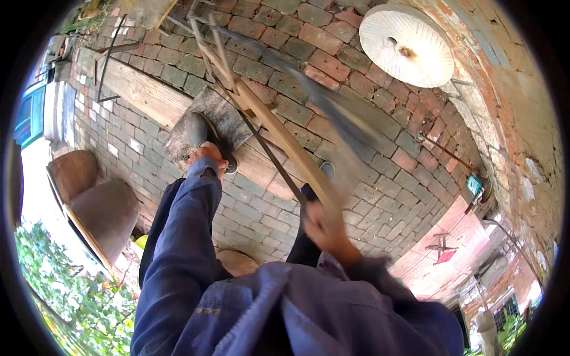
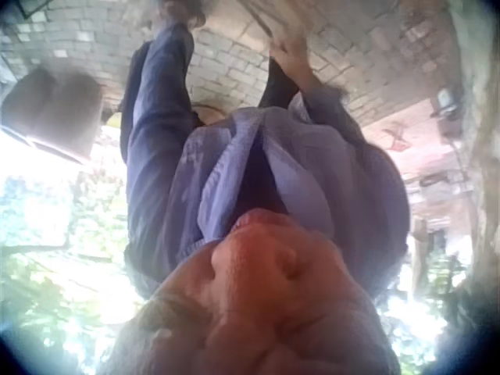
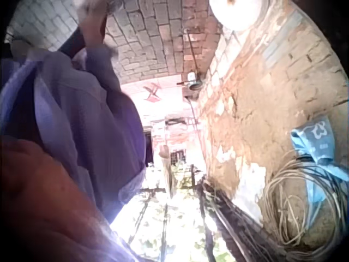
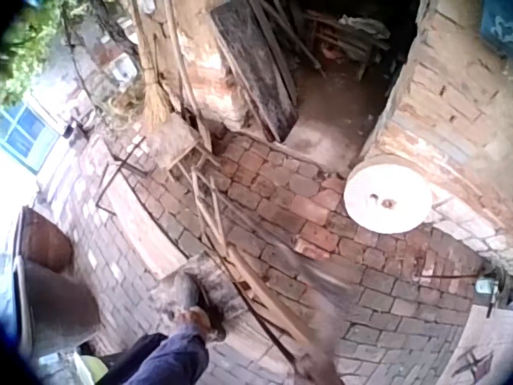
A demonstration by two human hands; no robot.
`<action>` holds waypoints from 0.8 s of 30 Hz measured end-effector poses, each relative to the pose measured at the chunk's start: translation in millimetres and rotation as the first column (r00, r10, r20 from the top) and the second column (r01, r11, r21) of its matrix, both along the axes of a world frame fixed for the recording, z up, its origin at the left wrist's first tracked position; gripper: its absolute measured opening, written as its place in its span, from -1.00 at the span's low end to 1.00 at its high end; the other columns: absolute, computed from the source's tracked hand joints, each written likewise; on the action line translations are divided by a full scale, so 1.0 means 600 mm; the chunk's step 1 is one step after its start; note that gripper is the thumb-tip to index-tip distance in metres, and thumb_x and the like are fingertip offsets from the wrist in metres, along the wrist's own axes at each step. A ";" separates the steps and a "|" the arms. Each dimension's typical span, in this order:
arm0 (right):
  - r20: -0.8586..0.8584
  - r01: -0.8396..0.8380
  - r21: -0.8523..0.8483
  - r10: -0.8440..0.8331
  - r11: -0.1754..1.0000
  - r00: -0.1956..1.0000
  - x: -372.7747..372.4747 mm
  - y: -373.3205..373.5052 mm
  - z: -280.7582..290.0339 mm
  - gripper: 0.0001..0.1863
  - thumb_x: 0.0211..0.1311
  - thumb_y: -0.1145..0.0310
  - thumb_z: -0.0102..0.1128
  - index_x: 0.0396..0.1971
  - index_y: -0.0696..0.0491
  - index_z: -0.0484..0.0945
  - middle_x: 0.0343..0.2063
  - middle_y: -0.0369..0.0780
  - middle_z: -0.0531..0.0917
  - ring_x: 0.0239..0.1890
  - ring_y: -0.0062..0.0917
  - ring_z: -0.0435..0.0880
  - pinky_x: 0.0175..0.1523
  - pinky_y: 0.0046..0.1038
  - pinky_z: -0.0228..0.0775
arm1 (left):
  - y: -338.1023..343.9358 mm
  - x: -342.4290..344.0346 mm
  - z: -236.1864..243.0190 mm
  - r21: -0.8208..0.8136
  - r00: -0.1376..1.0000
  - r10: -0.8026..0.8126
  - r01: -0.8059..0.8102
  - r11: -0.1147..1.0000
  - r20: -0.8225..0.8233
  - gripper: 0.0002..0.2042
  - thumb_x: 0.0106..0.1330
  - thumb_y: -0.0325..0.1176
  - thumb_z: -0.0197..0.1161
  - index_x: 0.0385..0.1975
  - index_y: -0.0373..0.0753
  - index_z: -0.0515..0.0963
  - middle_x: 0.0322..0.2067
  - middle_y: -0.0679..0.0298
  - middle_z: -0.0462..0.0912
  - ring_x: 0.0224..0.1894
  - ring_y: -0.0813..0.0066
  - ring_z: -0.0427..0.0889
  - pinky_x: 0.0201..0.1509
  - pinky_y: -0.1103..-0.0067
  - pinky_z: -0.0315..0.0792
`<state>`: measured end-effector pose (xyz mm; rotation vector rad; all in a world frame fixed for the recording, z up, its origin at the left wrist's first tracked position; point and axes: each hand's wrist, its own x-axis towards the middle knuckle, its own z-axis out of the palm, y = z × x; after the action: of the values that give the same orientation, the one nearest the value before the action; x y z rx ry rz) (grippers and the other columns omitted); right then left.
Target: The person carries a wooden frame and a piece of wood to a brick patio area. They place the wood on a wooden bench and use a hand saw to cut the piece of wood, performing repetitive sawing motions.
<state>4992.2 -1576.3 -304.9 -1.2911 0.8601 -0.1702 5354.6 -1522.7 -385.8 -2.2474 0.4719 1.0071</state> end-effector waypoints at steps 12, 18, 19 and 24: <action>0.162 -0.058 -0.180 0.088 0.982 0.983 -0.097 0.032 0.102 -0.70 0.17 0.42 0.19 -0.62 0.05 0.24 -0.64 -0.26 0.31 -0.57 -0.49 0.28 -0.47 -0.38 0.09 | -0.001 0.007 0.001 0.036 0.998 -0.055 0.054 0.998 0.022 -0.31 -0.11 0.13 0.47 0.04 -0.11 0.56 0.09 0.22 0.58 0.18 0.34 0.51 0.22 0.50 0.38; 0.349 -0.104 0.245 0.012 0.964 0.937 -0.148 0.023 0.094 -0.78 0.14 0.35 0.13 -0.60 0.10 0.36 -0.63 -0.22 0.42 -0.53 -0.49 0.44 -0.42 -0.40 0.23 | 0.010 0.011 -0.022 0.048 1.000 0.003 -0.002 0.999 -0.018 -0.19 -0.14 0.13 0.50 0.16 -0.11 0.46 0.15 0.23 0.53 0.21 0.34 0.49 0.24 0.51 0.37; 0.195 -0.064 0.072 0.049 0.995 0.980 -0.100 0.015 0.061 -0.79 0.10 0.39 0.15 -0.61 0.10 0.34 -0.64 -0.24 0.38 -0.54 -0.50 0.40 -0.42 -0.41 0.22 | 0.010 0.008 -0.018 0.026 1.000 -0.009 0.009 1.000 0.006 -0.22 -0.14 0.12 0.50 0.14 -0.12 0.49 0.13 0.23 0.55 0.20 0.35 0.50 0.23 0.51 0.38; -0.045 0.154 -0.076 -0.158 0.985 0.986 0.202 -0.062 -0.135 -0.74 -0.03 0.56 0.21 -0.64 0.08 0.25 -0.70 -0.30 0.27 -0.57 -0.56 0.30 -0.42 -0.47 0.17 | -0.024 0.001 -0.017 -0.007 0.999 -0.022 0.022 1.000 -0.026 -0.33 -0.16 0.10 0.52 -0.01 -0.13 0.59 0.06 0.24 0.61 0.15 0.40 0.55 0.20 0.49 0.42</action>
<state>5113.6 -1613.6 -386.0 -1.3001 1.0071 -0.2962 5355.4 -1537.4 -395.8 -2.2329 0.5110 1.0266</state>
